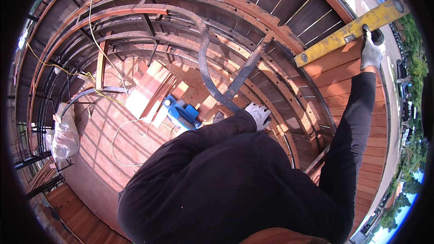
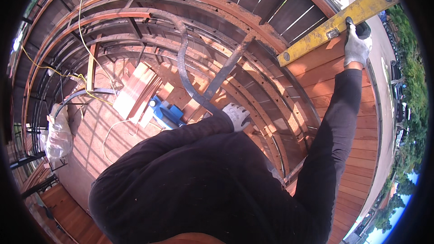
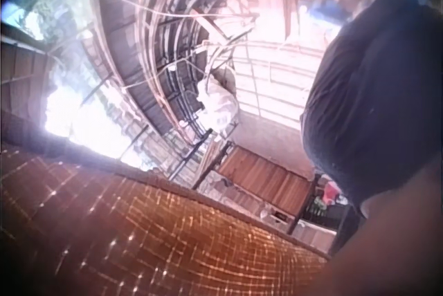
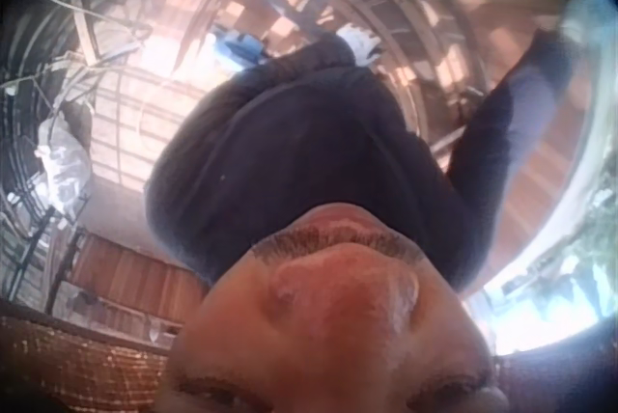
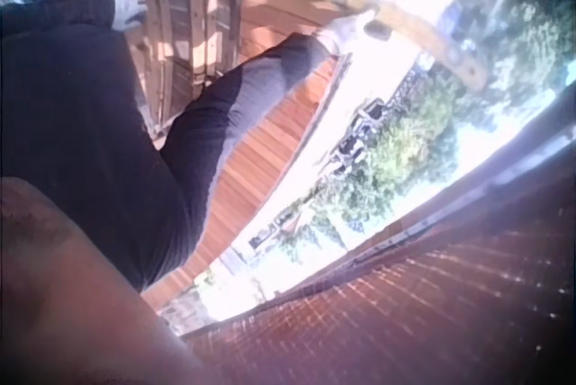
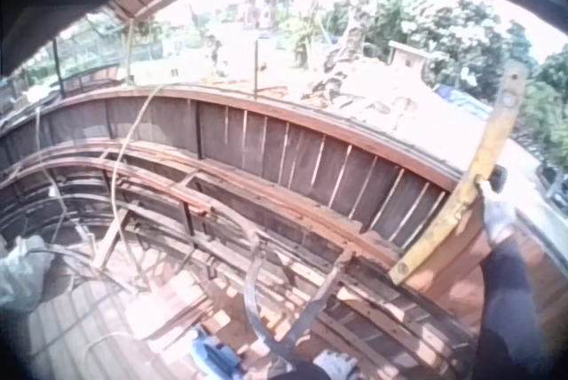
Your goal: The person installs wooden planks on a curved wooden structure. They use a nail gun to secure the planks and a spirit level to check alignment, repeating the process for multiple planks.
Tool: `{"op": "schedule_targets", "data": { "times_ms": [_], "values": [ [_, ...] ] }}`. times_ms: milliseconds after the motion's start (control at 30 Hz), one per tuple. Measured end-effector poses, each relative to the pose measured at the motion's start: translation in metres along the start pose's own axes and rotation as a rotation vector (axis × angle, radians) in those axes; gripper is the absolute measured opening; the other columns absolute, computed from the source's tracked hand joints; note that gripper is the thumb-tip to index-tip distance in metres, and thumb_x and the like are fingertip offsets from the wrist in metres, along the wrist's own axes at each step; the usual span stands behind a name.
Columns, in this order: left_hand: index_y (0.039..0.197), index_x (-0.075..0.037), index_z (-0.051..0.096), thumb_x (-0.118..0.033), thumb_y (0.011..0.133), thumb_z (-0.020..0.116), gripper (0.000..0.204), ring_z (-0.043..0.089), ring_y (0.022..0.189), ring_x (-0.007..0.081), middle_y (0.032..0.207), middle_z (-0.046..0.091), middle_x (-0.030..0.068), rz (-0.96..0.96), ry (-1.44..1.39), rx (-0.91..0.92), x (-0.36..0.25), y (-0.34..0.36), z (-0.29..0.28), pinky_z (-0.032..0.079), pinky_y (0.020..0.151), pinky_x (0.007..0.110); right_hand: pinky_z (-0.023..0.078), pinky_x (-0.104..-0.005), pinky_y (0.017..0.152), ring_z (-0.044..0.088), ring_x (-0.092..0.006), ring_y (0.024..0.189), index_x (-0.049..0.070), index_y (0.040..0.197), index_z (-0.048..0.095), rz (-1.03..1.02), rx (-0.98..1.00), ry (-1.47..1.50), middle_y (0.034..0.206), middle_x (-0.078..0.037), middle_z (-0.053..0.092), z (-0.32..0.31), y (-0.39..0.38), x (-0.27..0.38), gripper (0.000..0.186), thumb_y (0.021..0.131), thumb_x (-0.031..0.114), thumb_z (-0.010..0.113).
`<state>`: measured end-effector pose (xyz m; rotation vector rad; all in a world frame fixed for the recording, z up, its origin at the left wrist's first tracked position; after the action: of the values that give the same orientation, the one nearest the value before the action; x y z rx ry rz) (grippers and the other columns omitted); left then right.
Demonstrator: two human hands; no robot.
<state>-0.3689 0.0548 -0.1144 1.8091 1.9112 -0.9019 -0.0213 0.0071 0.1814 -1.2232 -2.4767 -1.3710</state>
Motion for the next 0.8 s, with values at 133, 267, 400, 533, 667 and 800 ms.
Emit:
{"op": "schedule_targets", "data": {
  "times_ms": [133,267,400,533,667,800],
  "values": [
    [0.113,-0.008,0.061,-0.041,0.089,0.054,0.041,0.061,0.105,0.0315,0.109,0.064,0.0156,0.006,0.010,0.001,-0.003,-0.001,-0.006,0.042,0.095,0.045,0.048,-0.0253,0.078,0.060,-0.0117,0.087,-0.001,0.111,0.062,0.064,-0.132,0.610,0.099,-0.005,0.067,-0.036,-0.053,0.007,0.028,0.089,0.015,0.069],
    [0.114,-0.009,0.061,-0.040,0.091,0.052,0.040,0.061,0.106,0.0321,0.111,0.064,0.0160,0.011,0.016,-0.053,-0.002,-0.001,0.005,0.042,0.096,0.046,0.053,-0.0322,0.084,0.063,-0.0194,0.094,-0.002,0.113,0.062,0.021,-0.394,0.807,0.113,-0.010,0.062,-0.129,-0.112,0.033,0.023,0.092,0.007,0.062],
    [0.115,-0.009,0.061,-0.039,0.093,0.050,0.039,0.061,0.106,0.0317,0.113,0.064,0.0159,0.003,0.078,-0.016,-0.009,-0.002,0.001,0.041,0.097,0.045,0.055,-0.0320,0.081,0.066,-0.0231,0.095,-0.004,0.110,0.064,-0.284,-0.522,-0.724,0.118,-0.017,0.062,-0.268,-0.170,-0.025,0.021,0.092,0.005,0.061],
    [0.115,-0.008,0.059,-0.041,0.092,0.051,0.041,0.059,0.109,0.0317,0.116,0.063,0.0160,-0.062,0.132,0.063,-0.013,0.005,0.002,0.042,0.096,0.045,0.053,-0.0367,0.088,0.064,-0.0305,0.104,-0.009,0.118,0.056,0.045,-0.384,-0.455,0.123,-0.025,0.060,-0.360,-0.229,-0.053,0.031,0.095,0.011,0.051],
    [0.106,-0.008,0.065,-0.040,0.087,0.059,0.038,0.065,0.094,0.0344,0.099,0.068,0.0162,-0.088,0.185,-0.047,-0.016,0.006,0.007,0.049,0.086,0.045,0.051,-0.0469,0.095,0.059,-0.0459,0.110,-0.017,0.126,0.042,0.387,-0.923,0.373,0.122,-0.036,0.055,-0.412,-0.307,-0.109,0.042,0.097,0.014,0.038],
    [0.105,-0.009,0.065,-0.039,0.086,0.061,0.036,0.066,0.092,0.0353,0.099,0.068,0.0180,-0.111,0.282,-0.088,-0.012,0.006,0.020,0.051,0.081,0.046,0.054,-0.0466,0.090,0.063,-0.0416,0.103,-0.014,0.120,0.046,0.414,-1.265,0.669,0.114,-0.032,0.060,-0.484,-0.424,-0.193,0.040,0.095,0.016,0.044]
  ]
}}
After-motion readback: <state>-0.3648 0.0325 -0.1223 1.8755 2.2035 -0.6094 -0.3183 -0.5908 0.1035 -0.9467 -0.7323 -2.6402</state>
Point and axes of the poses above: each hand's wrist, its own y-axis towards the middle knuckle, its own z-axis out of the palm, x = y × z, the point moved 2 cm from there along y, towards the middle knuckle
